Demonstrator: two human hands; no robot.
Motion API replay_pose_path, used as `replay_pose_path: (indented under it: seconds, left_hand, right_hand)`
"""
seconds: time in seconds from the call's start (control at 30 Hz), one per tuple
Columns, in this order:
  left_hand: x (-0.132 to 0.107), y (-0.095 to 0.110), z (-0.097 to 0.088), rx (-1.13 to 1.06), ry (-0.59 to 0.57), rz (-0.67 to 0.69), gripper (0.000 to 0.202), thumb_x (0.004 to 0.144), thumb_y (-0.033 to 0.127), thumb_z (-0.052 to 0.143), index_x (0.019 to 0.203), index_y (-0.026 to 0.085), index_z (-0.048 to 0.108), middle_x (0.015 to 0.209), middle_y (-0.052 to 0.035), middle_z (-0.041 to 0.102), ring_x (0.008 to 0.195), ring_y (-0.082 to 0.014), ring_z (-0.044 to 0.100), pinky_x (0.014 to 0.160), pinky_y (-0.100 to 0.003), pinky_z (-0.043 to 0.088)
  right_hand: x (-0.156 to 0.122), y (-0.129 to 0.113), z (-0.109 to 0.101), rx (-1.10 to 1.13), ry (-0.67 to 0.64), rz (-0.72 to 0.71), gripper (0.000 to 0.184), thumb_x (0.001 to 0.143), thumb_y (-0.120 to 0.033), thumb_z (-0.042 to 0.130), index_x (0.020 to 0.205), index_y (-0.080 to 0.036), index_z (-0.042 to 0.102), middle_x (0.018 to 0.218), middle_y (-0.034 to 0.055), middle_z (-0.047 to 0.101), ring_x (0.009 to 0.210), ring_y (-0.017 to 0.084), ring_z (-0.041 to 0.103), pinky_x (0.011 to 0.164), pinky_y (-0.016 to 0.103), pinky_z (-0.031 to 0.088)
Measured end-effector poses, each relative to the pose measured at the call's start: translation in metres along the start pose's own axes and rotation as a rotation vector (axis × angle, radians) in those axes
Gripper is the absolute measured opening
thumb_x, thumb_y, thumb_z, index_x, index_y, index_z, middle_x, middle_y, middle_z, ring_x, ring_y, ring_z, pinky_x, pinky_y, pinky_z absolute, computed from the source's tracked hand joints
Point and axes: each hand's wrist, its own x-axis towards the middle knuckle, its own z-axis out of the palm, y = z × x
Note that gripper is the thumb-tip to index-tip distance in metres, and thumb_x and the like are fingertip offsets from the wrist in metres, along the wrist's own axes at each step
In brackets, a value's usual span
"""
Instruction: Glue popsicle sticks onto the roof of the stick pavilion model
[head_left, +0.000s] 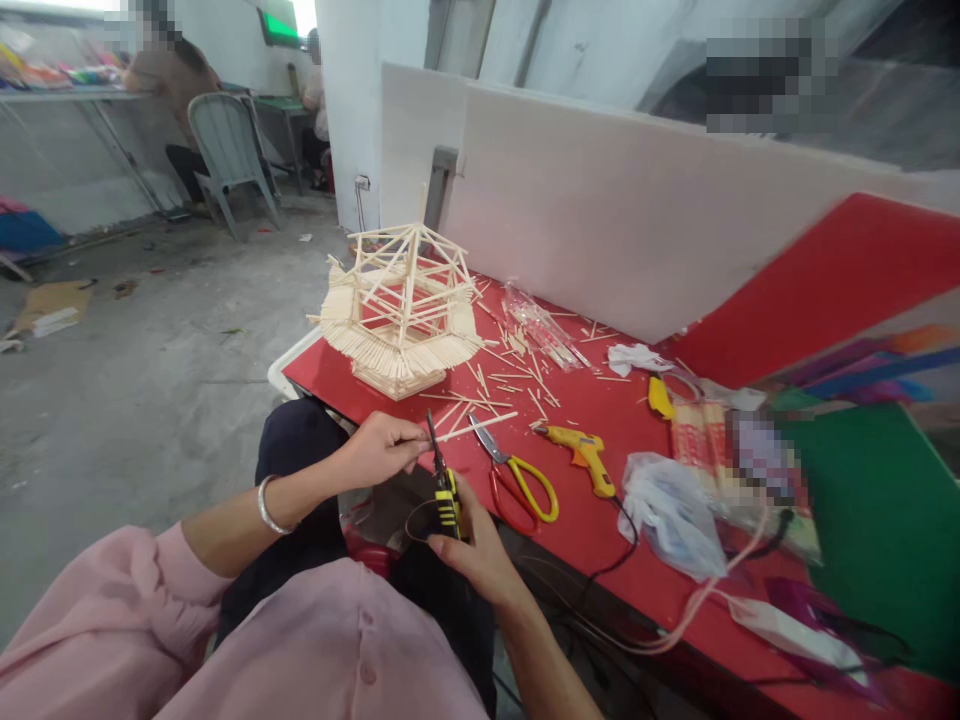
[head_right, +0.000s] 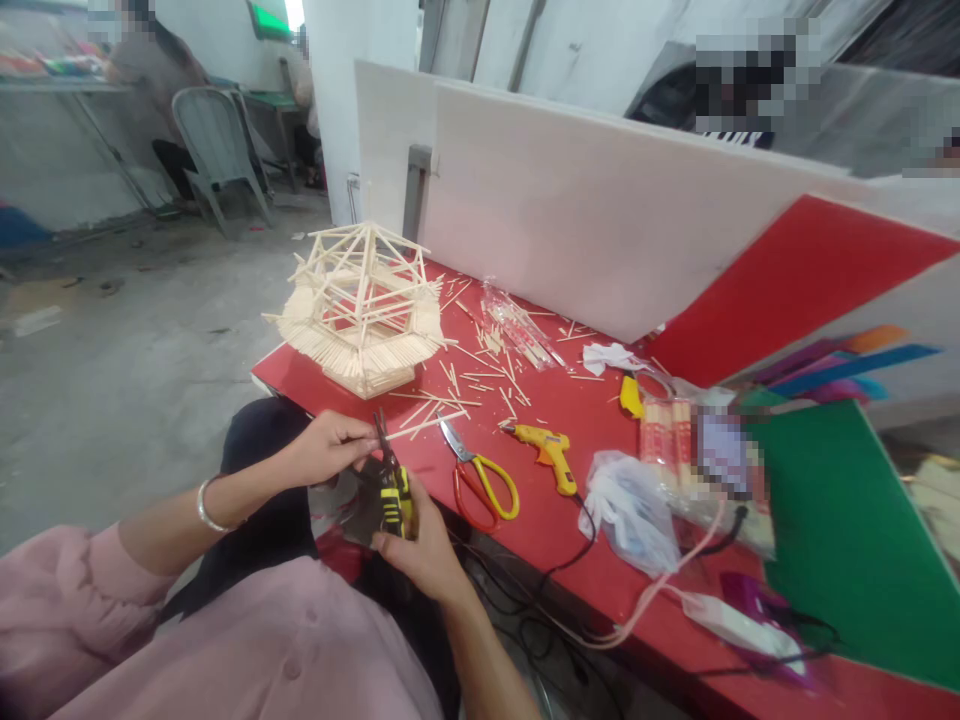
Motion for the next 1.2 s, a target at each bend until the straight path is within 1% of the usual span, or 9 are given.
replay_pose_path:
  seconds: [0.3,0.43,0.53,0.6,0.7,0.83,1.0,1.1,1.2]
  left_hand:
    - [0.005,-0.011,0.003,0.011,0.068,-0.025,0.032,0.085,0.023,0.051,0.054,0.015,0.053,0.05,0.003,0.052,0.047,-0.0081,0.044,0.05,-0.019,0.034]
    - [0.005,-0.013,-0.002,-0.007,0.07,-0.02,0.033,0.087,0.028,0.054,0.057,0.015,0.055,0.05,0.0033,0.053,0.047,-0.0076,0.043,0.049,-0.018,0.034]
    - [0.007,-0.021,-0.001,-0.074,0.016,0.061,0.033,0.087,0.032,0.057,0.059,0.014,0.06,0.052,0.002,0.056,0.048,-0.0076,0.045,0.05,-0.019,0.034]
    - [0.013,-0.033,0.005,-0.164,0.034,0.101,0.032,0.088,0.037,0.059,0.066,0.014,0.065,0.056,0.0005,0.06,0.049,-0.0082,0.048,0.05,-0.019,0.036]
    - [0.034,-0.059,0.021,-0.191,0.205,0.061,0.03,0.09,0.038,0.055,0.081,0.014,0.07,0.059,-0.0001,0.064,0.046,-0.0095,0.05,0.049,-0.021,0.04]
    - [0.077,-0.092,0.046,0.134,0.424,0.171,0.017,0.086,0.02,0.057,0.086,0.015,0.074,0.089,-0.0081,0.075,0.084,-0.0204,0.068,0.083,-0.033,0.053]
    - [0.097,-0.098,0.067,0.255,0.548,0.212,0.038,0.081,0.011,0.06,0.118,0.014,0.067,0.125,-0.0166,0.067,0.119,-0.028,0.059,0.106,-0.047,0.043]
    - [0.083,-0.09,0.074,0.055,0.49,0.25,0.042,0.081,0.016,0.063,0.123,0.017,0.064,0.122,-0.0137,0.069,0.113,-0.0258,0.063,0.098,-0.042,0.051]
    - [0.067,-0.08,0.072,-0.257,0.328,0.277,0.029,0.083,0.022,0.061,0.111,0.018,0.071,0.097,-0.0094,0.076,0.088,-0.0208,0.07,0.076,-0.033,0.057]
  right_hand:
    - [-0.003,0.002,-0.004,0.023,0.039,0.087,0.08,0.068,-0.042,0.079,0.14,-0.027,0.047,0.131,0.0083,0.058,0.118,0.026,0.054,0.1,0.04,0.042]
    - [-0.012,0.008,-0.006,0.106,0.068,0.126,0.07,0.069,-0.041,0.078,0.133,-0.026,0.055,0.103,0.0038,0.062,0.089,0.018,0.056,0.078,0.03,0.047]
    - [-0.017,0.011,-0.006,0.388,-0.057,0.191,0.07,0.068,-0.041,0.077,0.132,-0.025,0.055,0.08,-0.0023,0.051,0.058,0.007,0.038,0.05,0.02,0.033]
    - [-0.018,0.011,-0.005,0.701,-0.183,0.219,0.071,0.067,-0.047,0.073,0.132,-0.025,0.054,0.074,-0.0051,0.042,0.052,0.005,0.025,0.045,0.018,0.022]
    - [-0.014,0.007,-0.008,0.973,-0.275,0.225,0.068,0.069,-0.048,0.068,0.132,-0.026,0.054,0.072,-0.0058,0.036,0.052,0.005,0.019,0.045,0.016,0.019]
    - [0.001,0.004,-0.019,1.002,-0.287,0.235,0.063,0.073,-0.04,0.064,0.134,-0.026,0.052,0.074,-0.0049,0.037,0.053,0.005,0.02,0.047,0.016,0.021]
    - [0.008,0.01,-0.03,1.081,-0.356,0.262,0.064,0.074,-0.042,0.062,0.135,-0.024,0.052,0.072,-0.0052,0.036,0.053,0.006,0.021,0.046,0.016,0.022]
    - [0.001,0.015,-0.029,1.154,-0.408,0.285,0.061,0.074,-0.044,0.06,0.131,-0.022,0.056,0.071,-0.0051,0.037,0.052,0.006,0.022,0.045,0.017,0.022]
    - [-0.011,0.018,-0.025,1.185,-0.472,0.316,0.063,0.072,-0.047,0.059,0.129,-0.019,0.058,0.071,-0.0051,0.038,0.052,0.006,0.024,0.045,0.018,0.023]
